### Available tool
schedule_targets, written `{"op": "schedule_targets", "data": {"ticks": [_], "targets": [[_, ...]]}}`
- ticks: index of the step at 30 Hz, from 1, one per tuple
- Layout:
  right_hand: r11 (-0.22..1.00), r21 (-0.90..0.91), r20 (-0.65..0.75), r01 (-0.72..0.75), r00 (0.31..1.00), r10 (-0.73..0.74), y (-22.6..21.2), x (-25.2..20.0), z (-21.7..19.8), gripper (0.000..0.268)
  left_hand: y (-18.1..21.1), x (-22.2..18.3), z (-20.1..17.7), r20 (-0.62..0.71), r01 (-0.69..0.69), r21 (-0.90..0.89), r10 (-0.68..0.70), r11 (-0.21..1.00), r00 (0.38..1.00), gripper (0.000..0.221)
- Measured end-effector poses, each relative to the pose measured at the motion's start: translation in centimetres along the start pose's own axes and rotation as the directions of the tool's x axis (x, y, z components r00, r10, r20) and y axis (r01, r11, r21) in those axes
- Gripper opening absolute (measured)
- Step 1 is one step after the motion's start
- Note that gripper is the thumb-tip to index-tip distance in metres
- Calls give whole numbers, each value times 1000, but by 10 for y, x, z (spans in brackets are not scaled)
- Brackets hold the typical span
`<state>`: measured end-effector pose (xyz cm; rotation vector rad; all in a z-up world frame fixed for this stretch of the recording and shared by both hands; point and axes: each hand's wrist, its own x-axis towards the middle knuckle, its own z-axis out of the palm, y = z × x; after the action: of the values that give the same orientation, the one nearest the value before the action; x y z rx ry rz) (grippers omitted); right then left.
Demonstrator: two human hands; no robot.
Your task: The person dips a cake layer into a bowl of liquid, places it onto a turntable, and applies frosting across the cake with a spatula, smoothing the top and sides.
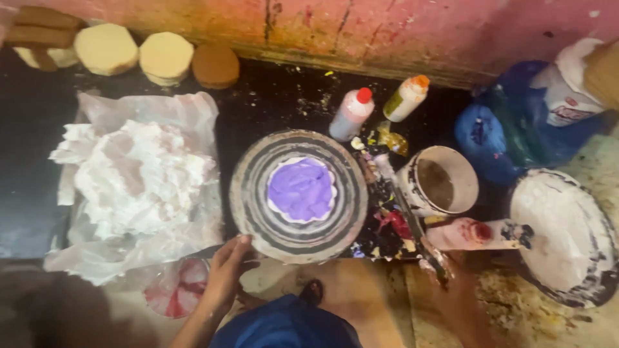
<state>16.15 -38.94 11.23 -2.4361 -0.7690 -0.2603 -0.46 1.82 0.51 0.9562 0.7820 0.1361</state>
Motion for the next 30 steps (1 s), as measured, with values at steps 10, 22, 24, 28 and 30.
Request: {"op": "schedule_targets", "data": {"ticks": [10, 22, 24, 28, 30], "targets": [[630, 445, 475, -636, 764, 436, 33, -18, 161, 21, -12, -26, 26, -94, 31, 97, -21, 995, 995, 46], [973, 223, -102, -56, 992, 80, 16, 59, 120, 18, 58, -57, -54, -357, -168, 144, 210, 975, 910, 40], [860, 405, -39, -310, 934, 355, 10, 62, 131, 23, 94, -52, -80, -347, -299, 131, 326, 945, 879, 37], [914, 284, 85, -292, 957, 279, 18, 82, 143, 26, 174, -13, -123, -195, -525, 386, 623, 759, 757, 34], [906, 224, 122, -358, 933, 338, 22, 95, 151, 26, 214, 29, -137, -62, -606, 395, 678, 691, 733, 33]]}}
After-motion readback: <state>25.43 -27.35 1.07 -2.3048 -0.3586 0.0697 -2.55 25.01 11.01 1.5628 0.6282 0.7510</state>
